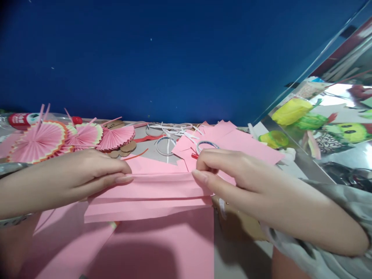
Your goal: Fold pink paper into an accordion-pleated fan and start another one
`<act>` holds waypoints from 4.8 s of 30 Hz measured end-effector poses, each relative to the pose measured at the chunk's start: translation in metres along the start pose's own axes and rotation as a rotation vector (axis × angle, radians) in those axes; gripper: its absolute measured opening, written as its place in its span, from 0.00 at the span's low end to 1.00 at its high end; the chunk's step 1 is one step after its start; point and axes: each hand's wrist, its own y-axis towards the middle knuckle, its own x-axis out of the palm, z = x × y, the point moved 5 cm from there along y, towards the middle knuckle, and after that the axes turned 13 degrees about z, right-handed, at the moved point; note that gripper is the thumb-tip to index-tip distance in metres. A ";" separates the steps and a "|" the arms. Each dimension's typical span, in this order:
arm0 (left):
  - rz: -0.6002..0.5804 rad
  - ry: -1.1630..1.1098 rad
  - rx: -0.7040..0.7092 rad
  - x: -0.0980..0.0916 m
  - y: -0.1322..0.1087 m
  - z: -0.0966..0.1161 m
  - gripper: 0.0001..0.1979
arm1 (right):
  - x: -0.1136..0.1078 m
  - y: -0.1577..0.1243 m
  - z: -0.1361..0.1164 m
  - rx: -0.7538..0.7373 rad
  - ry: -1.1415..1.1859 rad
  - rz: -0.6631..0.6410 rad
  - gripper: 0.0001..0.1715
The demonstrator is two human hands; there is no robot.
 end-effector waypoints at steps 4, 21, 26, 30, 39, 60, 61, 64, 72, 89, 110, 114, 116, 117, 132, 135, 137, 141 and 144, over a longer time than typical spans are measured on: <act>-0.036 0.025 0.009 0.007 0.003 0.006 0.19 | 0.015 0.006 -0.015 -0.125 -0.098 -0.041 0.19; -0.254 -0.162 -0.043 0.045 0.004 0.008 0.16 | 0.065 0.011 -0.036 -0.164 -0.306 -0.165 0.13; -0.255 -0.186 -0.041 0.045 0.004 0.009 0.18 | 0.069 0.012 -0.039 -0.260 -0.364 -0.109 0.05; -0.277 -0.235 -0.057 0.047 0.003 0.004 0.17 | 0.074 0.013 -0.042 -0.307 -0.364 -0.099 0.03; -0.537 -0.381 -0.010 0.053 0.005 -0.005 0.09 | 0.090 0.007 -0.069 -0.520 -0.473 -0.027 0.10; -0.301 -0.401 -0.024 0.045 0.015 -0.017 0.13 | 0.061 0.015 -0.040 -0.352 -0.470 0.051 0.04; -0.263 -0.323 -0.043 0.044 0.014 -0.015 0.15 | 0.062 0.016 -0.038 -0.328 -0.452 0.032 0.04; -0.152 -0.128 -0.073 0.044 0.011 -0.008 0.18 | 0.068 0.015 -0.032 -0.277 -0.428 -0.016 0.08; 0.166 0.155 -0.089 0.030 0.005 0.013 0.17 | 0.057 0.020 -0.030 -0.220 -0.422 0.106 0.06; 0.233 0.195 -0.091 0.003 -0.011 0.010 0.13 | 0.028 0.008 -0.048 -0.469 -0.484 0.382 0.10; 0.489 0.095 -0.047 -0.010 -0.013 0.029 0.13 | -0.007 -0.012 -0.045 -0.572 -0.539 0.604 0.09; 0.522 0.054 -0.024 -0.016 -0.015 0.031 0.14 | -0.011 -0.015 -0.044 -0.565 -0.524 0.620 0.07; 0.481 -0.032 -0.017 -0.018 -0.015 0.028 0.14 | -0.013 -0.016 -0.044 -0.561 -0.519 0.617 0.06; 0.454 -0.081 -0.021 -0.018 -0.016 0.026 0.13 | -0.015 -0.017 -0.044 -0.562 -0.512 0.620 0.06; 0.001 -0.338 -0.077 0.002 -0.001 0.013 0.13 | -0.004 -0.007 -0.048 -0.606 -0.493 0.529 0.10; 0.075 -0.269 -0.055 -0.001 -0.001 0.014 0.15 | -0.003 -0.005 -0.045 -0.576 -0.458 0.482 0.10; 0.093 -0.244 -0.031 -0.001 -0.001 0.015 0.15 | -0.003 -0.006 -0.042 -0.559 -0.421 0.455 0.10; 0.200 -0.162 -0.001 -0.003 -0.002 0.017 0.13 | -0.002 -0.008 -0.038 -0.531 -0.428 0.420 0.11; 0.311 -0.072 -0.001 -0.004 -0.003 0.017 0.11 | -0.002 -0.008 -0.038 -0.541 -0.473 0.439 0.09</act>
